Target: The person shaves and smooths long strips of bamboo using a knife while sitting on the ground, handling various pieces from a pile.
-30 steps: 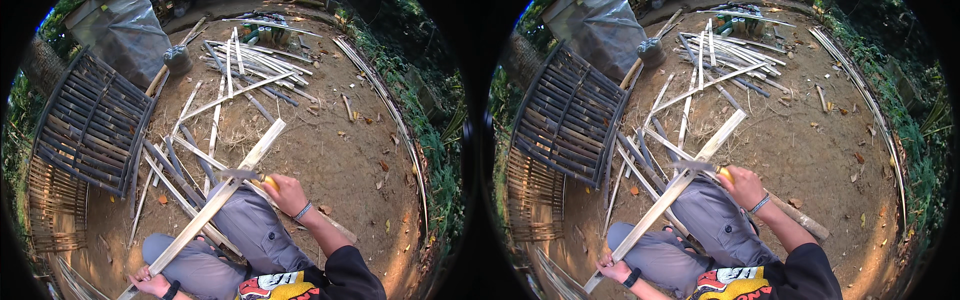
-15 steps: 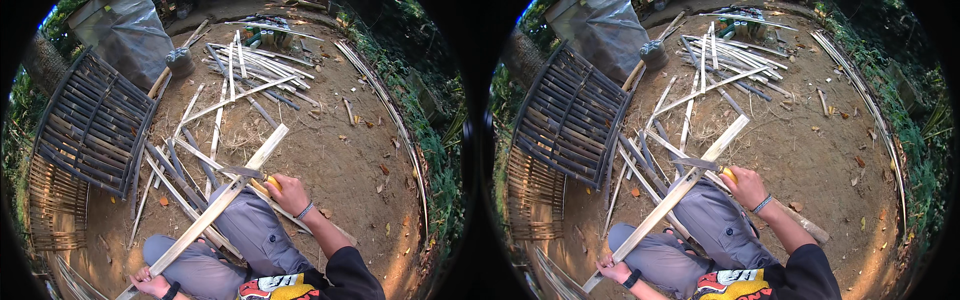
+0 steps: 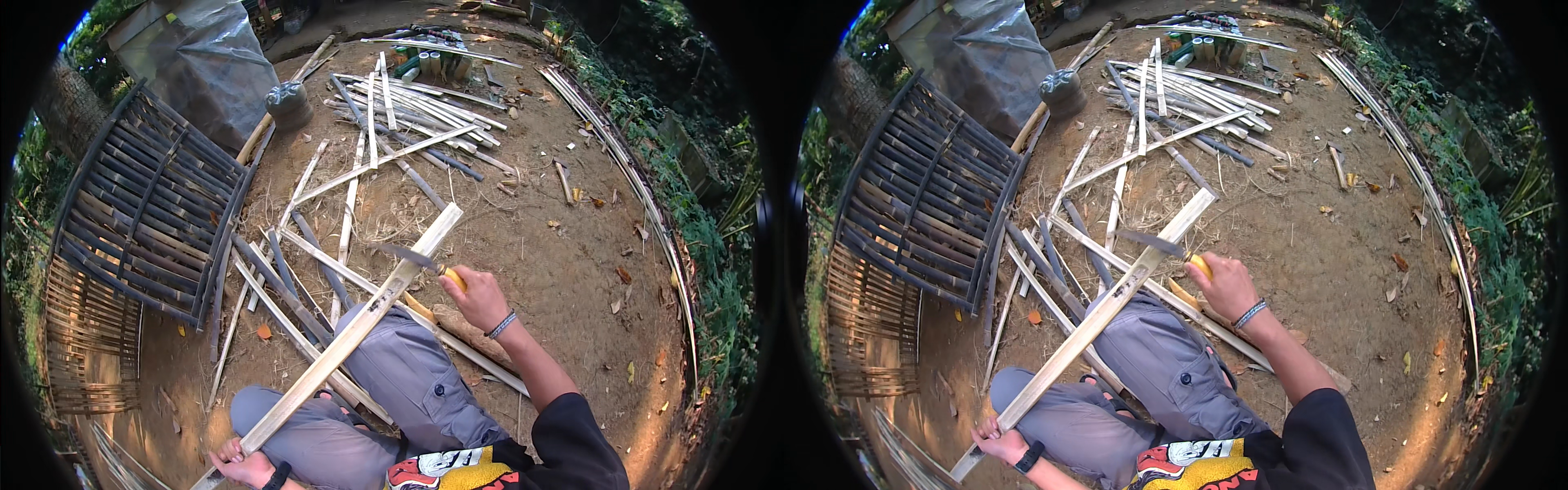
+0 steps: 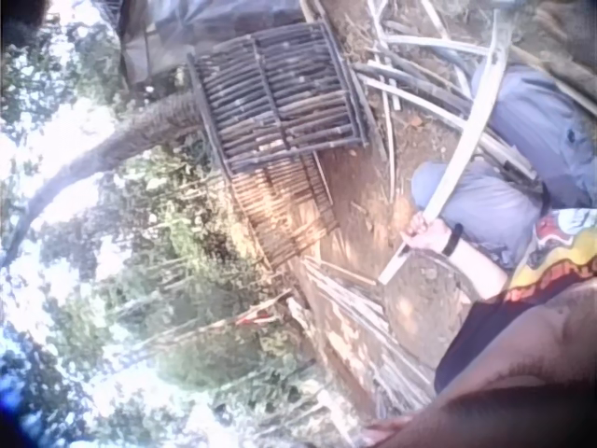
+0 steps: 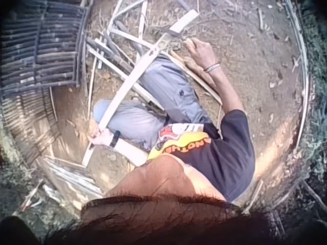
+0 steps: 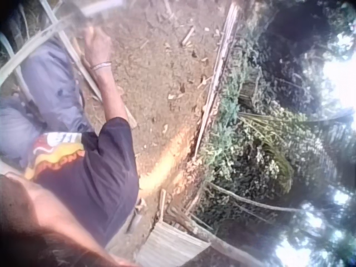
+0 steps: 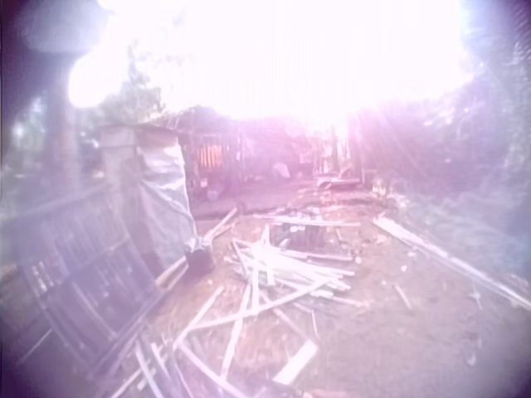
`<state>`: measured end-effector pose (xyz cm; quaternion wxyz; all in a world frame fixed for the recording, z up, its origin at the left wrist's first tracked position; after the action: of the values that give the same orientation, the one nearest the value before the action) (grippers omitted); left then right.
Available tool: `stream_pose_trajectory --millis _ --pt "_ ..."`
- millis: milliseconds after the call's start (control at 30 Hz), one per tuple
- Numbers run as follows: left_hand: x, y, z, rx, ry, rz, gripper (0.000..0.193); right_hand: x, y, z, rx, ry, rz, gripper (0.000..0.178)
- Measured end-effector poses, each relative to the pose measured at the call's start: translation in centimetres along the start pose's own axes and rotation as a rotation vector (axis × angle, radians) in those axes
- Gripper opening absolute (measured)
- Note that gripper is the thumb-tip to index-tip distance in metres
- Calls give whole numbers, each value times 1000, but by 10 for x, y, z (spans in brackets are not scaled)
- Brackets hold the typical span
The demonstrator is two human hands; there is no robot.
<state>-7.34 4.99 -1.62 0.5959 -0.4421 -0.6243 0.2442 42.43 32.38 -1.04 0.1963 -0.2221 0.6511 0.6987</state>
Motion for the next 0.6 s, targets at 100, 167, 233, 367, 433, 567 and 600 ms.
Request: stream_pose_trajectory --millis 100,167,233,367,433,567,600 --pt "-1 0 2 28 2 42 40 7 0 -5 -219 -61 6 39" --pt "-5 4 8 -6 57 -25 41 0 -23 9 -72 -114 38 39" --pt "-6 4 9 -12 69 -30 41 -9 -38 20 101 -197 109 39" --pt "-3 1 5 7 -2 26 41 12 -5 -8 -209 -139 54 38" --pt "-5 1 3 11 -52 47 40 1 -21 6 -108 -164 123 38" --pt "-4 3 9 -2 37 -26 40 -14 -45 25 34 -220 133 39" --pt "-8 3 13 1 62 -20 40 -5 -36 17 -17 -181 122 39"
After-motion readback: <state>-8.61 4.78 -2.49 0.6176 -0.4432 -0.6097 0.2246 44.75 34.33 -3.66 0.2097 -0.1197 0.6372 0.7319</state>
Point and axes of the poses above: each hand's wrist, its own z-axis towards the middle knuckle, its own x-axis out of the palm, y = z × x, the point moved 7 cm from there along z, towards the middle knuckle, and after that the axes turned 12 degrees about z, right-handed, at the moved point
